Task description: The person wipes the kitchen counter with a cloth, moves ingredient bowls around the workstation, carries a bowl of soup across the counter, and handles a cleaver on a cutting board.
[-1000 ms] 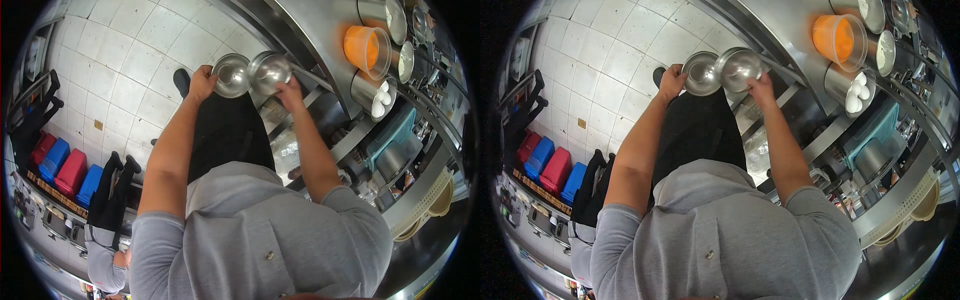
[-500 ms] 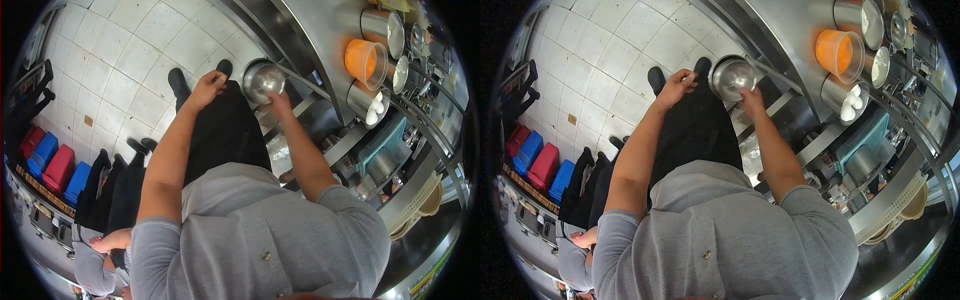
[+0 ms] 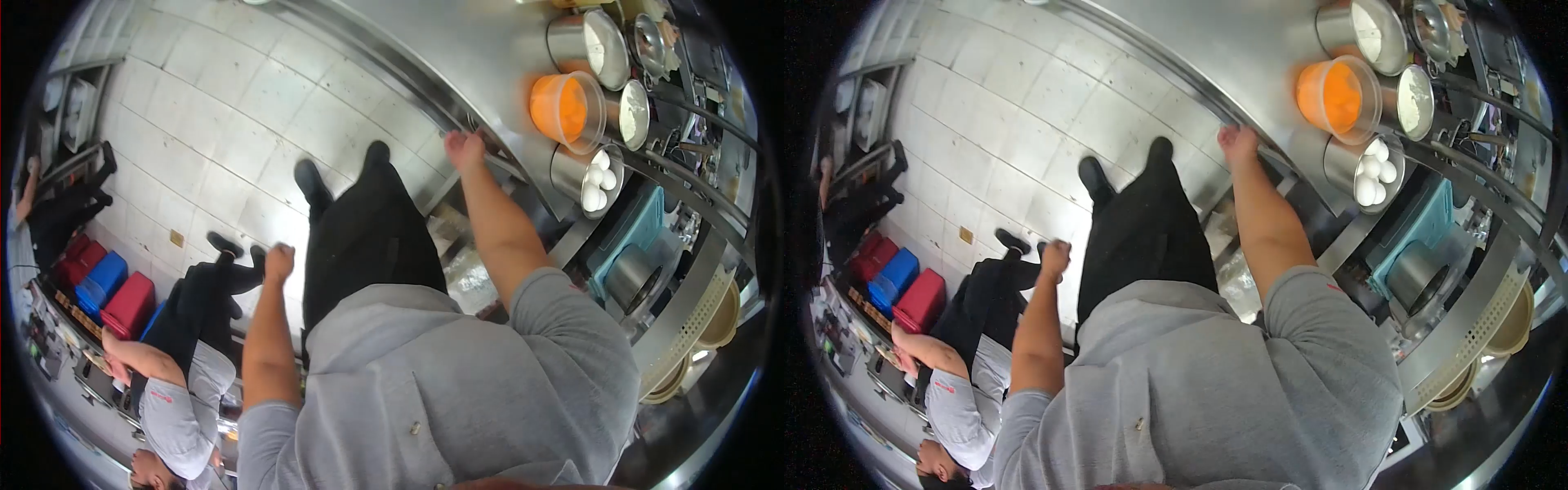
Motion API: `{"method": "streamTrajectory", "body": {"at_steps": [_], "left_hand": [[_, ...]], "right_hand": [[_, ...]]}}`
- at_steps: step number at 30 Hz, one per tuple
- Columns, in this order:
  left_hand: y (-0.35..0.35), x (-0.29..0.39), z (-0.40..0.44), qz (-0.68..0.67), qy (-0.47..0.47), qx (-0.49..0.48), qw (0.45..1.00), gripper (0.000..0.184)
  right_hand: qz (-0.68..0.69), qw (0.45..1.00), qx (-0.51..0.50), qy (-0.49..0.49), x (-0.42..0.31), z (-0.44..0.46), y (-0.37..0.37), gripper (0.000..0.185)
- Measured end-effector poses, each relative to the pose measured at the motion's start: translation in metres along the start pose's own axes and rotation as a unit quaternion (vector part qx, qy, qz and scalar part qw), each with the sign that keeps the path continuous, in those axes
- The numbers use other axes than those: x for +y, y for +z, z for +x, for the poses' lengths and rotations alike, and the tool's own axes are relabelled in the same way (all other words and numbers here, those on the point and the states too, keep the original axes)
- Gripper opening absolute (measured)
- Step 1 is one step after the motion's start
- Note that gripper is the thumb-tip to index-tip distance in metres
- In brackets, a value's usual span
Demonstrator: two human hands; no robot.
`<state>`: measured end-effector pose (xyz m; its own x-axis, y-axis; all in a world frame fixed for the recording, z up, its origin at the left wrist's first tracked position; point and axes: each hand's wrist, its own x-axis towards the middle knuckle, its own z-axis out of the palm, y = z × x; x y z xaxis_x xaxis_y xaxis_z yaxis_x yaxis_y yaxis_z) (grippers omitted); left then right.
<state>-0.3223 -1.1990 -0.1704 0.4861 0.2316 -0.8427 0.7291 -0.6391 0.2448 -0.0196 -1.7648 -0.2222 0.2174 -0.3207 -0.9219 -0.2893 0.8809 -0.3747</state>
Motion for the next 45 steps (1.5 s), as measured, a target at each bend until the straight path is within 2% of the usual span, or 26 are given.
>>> {"method": "streamTrajectory", "body": {"at_steps": [2, 4, 5, 6, 7, 8, 9, 11, 16, 19, 22, 23, 25, 27, 28, 29, 30, 32, 33, 35, 36, 37, 38, 40, 43, 45], "left_hand": [[0.019, -0.035, -0.002, -0.065, 0.016, 0.025, 0.997, 0.038], [0.003, 0.015, -0.040, -0.163, -0.085, -0.031, 0.982, 0.034], [0.023, -0.017, -0.023, -0.098, 0.081, -0.027, 0.991, 0.034], [0.010, 0.024, -0.044, -0.055, 0.069, -0.006, 0.996, 0.036], [0.007, 0.046, -0.049, -0.018, 0.076, 0.014, 0.997, 0.036], [0.004, 0.061, -0.050, 0.018, 0.081, 0.036, 0.996, 0.036], [-0.007, 0.077, -0.050, 0.004, 0.078, 0.052, 0.996, 0.035], [-0.044, 0.107, -0.057, -0.032, 0.068, 0.071, 0.995, 0.037], [-0.082, 0.091, -0.039, -0.236, 0.105, 0.091, 0.962, 0.043], [-0.111, 0.097, -0.074, -0.374, 0.055, 0.014, 0.926, 0.039], [-0.131, 0.073, -0.072, -0.386, 0.033, -0.034, 0.921, 0.037], [-0.145, 0.067, -0.073, -0.380, 0.032, -0.036, 0.924, 0.037], [-0.176, 0.051, -0.075, -0.218, 0.042, -0.094, 0.970, 0.031], [-0.198, 0.027, -0.055, -0.109, 0.041, -0.129, 0.985, 0.029], [-0.211, 0.019, -0.043, -0.004, 0.042, -0.157, 0.987, 0.027], [-0.226, 0.019, -0.051, -0.087, 0.019, -0.108, 0.990, 0.028], [-0.211, -0.024, -0.007, -0.093, 0.103, -0.062, 0.988, 0.028], [-0.212, -0.064, 0.046, -0.084, 0.269, 0.042, 0.959, 0.027], [-0.227, -0.062, 0.044, -0.376, 0.096, 0.004, 0.922, 0.028], [-0.268, -0.034, 0.036, -0.386, 0.021, -0.010, 0.922, 0.030], [-0.288, -0.024, 0.041, -0.405, -0.050, -0.013, 0.913, 0.032], [-0.305, -0.031, 0.054, -0.345, -0.034, -0.061, 0.936, 0.034], [-0.311, -0.036, 0.063, -0.381, -0.038, -0.054, 0.922, 0.031], [-0.348, -0.024, 0.071, -0.348, -0.060, -0.058, 0.934, 0.029], [-0.389, -0.029, 0.101, -0.339, -0.058, -0.062, 0.937, 0.028], [-0.417, -0.026, 0.135, -0.331, -0.056, -0.055, 0.940, 0.030]], "right_hand": [[-0.123, 0.991, -0.048, 0.000, 0.038, -0.013, 0.007, 0.060], [-0.413, 0.900, -0.140, -0.012, 0.078, -0.035, 0.009, 0.068], [-0.540, 0.813, -0.213, -0.036, 0.089, -0.077, 0.019, 0.064], [-0.640, 0.715, -0.270, -0.072, 0.099, -0.110, 0.026, 0.056], [-0.687, 0.611, -0.326, -0.218, 0.124, -0.109, 0.016, 0.046], [-0.743, 0.527, -0.348, -0.220, 0.122, -0.153, 0.027, 0.039], [-0.726, 0.418, -0.452, -0.307, 0.126, -0.162, 0.030, 0.034], [-0.764, 0.361, -0.488, -0.221, 0.121, -0.214, 0.060, 0.036], [-0.702, 0.303, -0.562, -0.316, 0.115, -0.249, 0.146, 0.027], [-0.675, 0.306, -0.573, -0.349, 0.108, -0.274, 0.248, 0.023], [-0.608, 0.494, -0.533, -0.322, 0.116, -0.301, 0.368, 0.025], [-0.595, 0.561, -0.514, -0.258, 0.109, -0.324, 0.406, 0.031], [-0.530, 0.646, -0.487, -0.253, 0.102, -0.363, 0.472, 0.042], [-0.497, 0.688, -0.427, -0.313, 0.103, -0.394, 0.526, 0.056], [-0.508, 0.661, -0.399, -0.383, 0.110, -0.379, 0.560, 0.060], [-0.516, 0.629, -0.368, -0.450, 0.118, -0.357, 0.595, 0.064], [-0.517, 0.633, -0.363, -0.448, 0.124, -0.343, 0.631, 0.064], [-0.593, 0.488, -0.200, -0.608, 0.137, -0.309, 0.677, 0.066], [-0.669, 0.431, -0.185, -0.577, 0.145, -0.337, 0.676, 0.065], [-0.794, 0.284, -0.171, -0.511, 0.160, -0.409, 0.670, 0.063], [-0.738, 0.302, -0.176, -0.578, 0.183, -0.401, 0.663, 0.061], [-0.681, 0.316, -0.177, -0.636, 0.202, -0.385, 0.650, 0.059], [-0.696, 0.325, -0.167, -0.618, 0.216, -0.363, 0.632, 0.059], [-0.570, 0.277, -0.278, -0.722, 0.225, -0.336, 0.614, 0.056], [-0.589, 0.217, -0.254, -0.736, 0.194, -0.336, 0.529, 0.069], [-0.630, 0.213, -0.214, -0.715, 0.159, -0.332, 0.460, 0.074]]}}
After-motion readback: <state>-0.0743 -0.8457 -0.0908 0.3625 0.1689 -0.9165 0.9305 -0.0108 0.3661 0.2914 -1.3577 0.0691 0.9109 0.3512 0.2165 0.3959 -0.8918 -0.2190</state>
